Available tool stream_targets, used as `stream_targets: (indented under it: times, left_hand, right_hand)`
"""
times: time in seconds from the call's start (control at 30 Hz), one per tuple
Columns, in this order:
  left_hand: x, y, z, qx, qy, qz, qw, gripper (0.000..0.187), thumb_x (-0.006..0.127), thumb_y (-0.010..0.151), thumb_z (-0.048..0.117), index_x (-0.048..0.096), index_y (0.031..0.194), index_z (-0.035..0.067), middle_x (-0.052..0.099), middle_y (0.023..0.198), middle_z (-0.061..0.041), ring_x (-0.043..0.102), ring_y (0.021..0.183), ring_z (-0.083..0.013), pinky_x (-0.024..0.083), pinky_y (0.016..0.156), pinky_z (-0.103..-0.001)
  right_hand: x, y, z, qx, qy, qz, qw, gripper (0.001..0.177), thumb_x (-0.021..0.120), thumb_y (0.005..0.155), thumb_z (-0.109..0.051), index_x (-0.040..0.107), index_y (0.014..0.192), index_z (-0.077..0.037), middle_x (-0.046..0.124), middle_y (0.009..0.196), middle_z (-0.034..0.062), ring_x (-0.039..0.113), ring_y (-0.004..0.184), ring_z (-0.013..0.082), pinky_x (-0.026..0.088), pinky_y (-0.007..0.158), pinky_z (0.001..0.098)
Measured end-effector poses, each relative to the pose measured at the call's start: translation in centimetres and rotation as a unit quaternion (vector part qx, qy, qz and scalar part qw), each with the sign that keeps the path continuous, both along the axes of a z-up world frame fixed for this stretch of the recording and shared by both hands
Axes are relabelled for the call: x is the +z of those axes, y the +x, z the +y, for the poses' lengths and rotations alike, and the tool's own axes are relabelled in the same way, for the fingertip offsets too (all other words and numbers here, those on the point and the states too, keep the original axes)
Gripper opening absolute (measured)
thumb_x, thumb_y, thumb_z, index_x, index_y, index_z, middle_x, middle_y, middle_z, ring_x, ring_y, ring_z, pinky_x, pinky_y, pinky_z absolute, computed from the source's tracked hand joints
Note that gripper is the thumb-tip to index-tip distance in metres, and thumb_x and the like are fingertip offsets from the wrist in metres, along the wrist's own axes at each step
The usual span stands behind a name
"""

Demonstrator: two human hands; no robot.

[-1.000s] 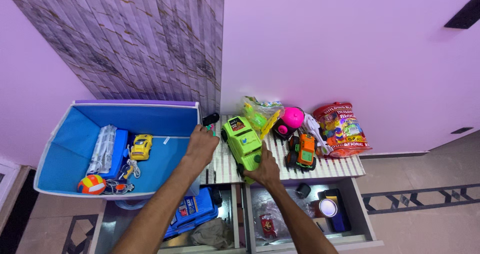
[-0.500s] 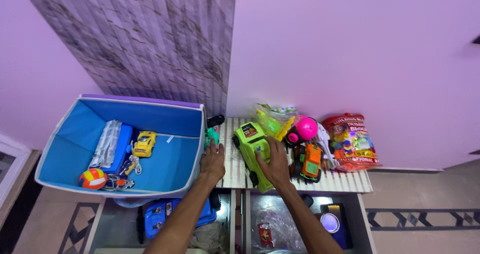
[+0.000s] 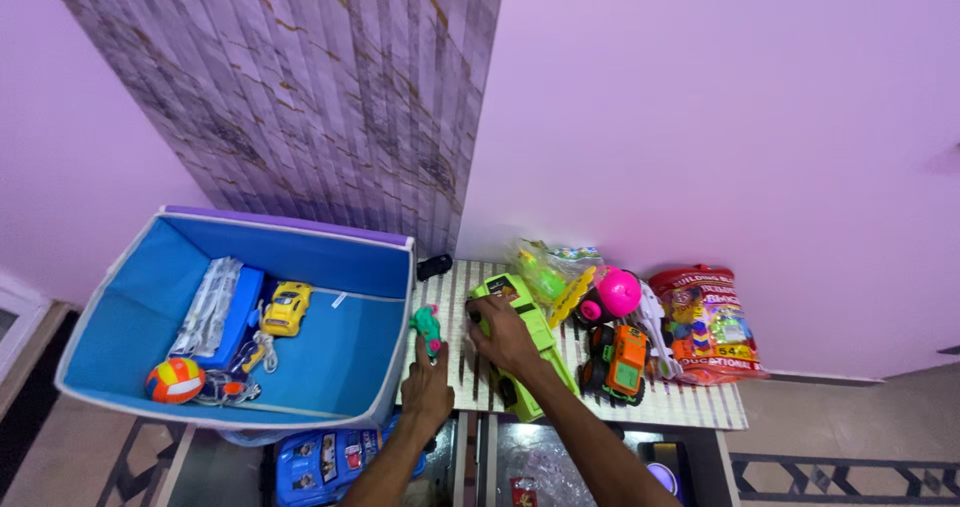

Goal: The person organizes toys and small items from a drawer into a blue storage bin. They pick up a toy truck, a ball, a cable, and other small objects, placing them into the bin. The person also handles a small black device, inspecting it before placing it in the bin.

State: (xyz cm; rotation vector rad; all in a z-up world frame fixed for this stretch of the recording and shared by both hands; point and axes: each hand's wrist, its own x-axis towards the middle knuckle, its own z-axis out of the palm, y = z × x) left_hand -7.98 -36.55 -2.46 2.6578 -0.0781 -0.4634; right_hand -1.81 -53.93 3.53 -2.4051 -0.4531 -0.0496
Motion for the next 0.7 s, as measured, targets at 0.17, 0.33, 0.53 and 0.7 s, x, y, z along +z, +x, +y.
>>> stream_targets:
  times: [0.17, 0.33, 0.53, 0.7]
  left_hand:
    - [0.1, -2.1, 1.7, -0.007, -0.023, 0.007, 1.000, 0.083, 0.077, 0.078, 0.003, 0.039, 0.151, 0.015, 0.014, 0.160, -0.023, 0.041, 0.135, -0.0458, 0.047, 0.105, -0.052]
    - [-1.0, -3.3, 2.9, -0.005, -0.030, 0.015, 0.999, 0.080, 0.076, 0.077, 0.001, 0.046, 0.150, 0.015, 0.018, 0.159, -0.022, 0.039, 0.138, -0.0458, 0.043, 0.113, -0.048]
    - [0.0, -2.8, 3.2, -0.010, -0.020, 0.058, 0.998, 0.081, 0.079, 0.080, 0.006, 0.043, 0.151, 0.014, 0.013, 0.157, -0.023, 0.033, 0.142, -0.0468, 0.037, 0.117, -0.048]
    - [1.2, -2.4, 2.8, 0.048, -0.080, 0.113, 0.989, 0.073, 0.076, 0.088, 0.017, 0.043, 0.153, 0.016, 0.016, 0.159, -0.019, 0.045, 0.137, -0.0429, 0.045, 0.114, -0.047]
  right_hand:
    - [-3.9, 4.5, 2.4, 0.030, -0.095, -0.024, 0.995, 0.034, 0.070, 0.079, -0.011, 0.070, 0.114, -0.007, 0.067, 0.120, 0.0157, 0.061, 0.116, 0.0367, 0.049, 0.104, 0.0465]
    - [-8.9, 11.0, 5.7, 0.033, -0.146, -0.074, 0.986, 0.069, 0.069, 0.075, -0.008, 0.051, 0.141, -0.008, 0.053, 0.146, 0.0158, 0.048, 0.133, 0.0380, 0.041, 0.105, 0.0544]
    - [-12.1, 14.7, 8.1, 0.035, -0.294, -0.024, 0.955, 0.081, 0.072, 0.086, -0.025, 0.026, 0.152, -0.013, 0.042, 0.156, 0.0158, 0.033, 0.145, 0.0435, 0.019, 0.113, 0.0707]
    - [-11.7, 12.3, 7.5, -0.023, -0.367, 0.098, 0.925, 0.064, 0.071, 0.090, -0.032, 0.046, 0.146, -0.015, 0.057, 0.138, 0.0152, 0.049, 0.132, 0.0339, 0.032, 0.112, 0.0576]
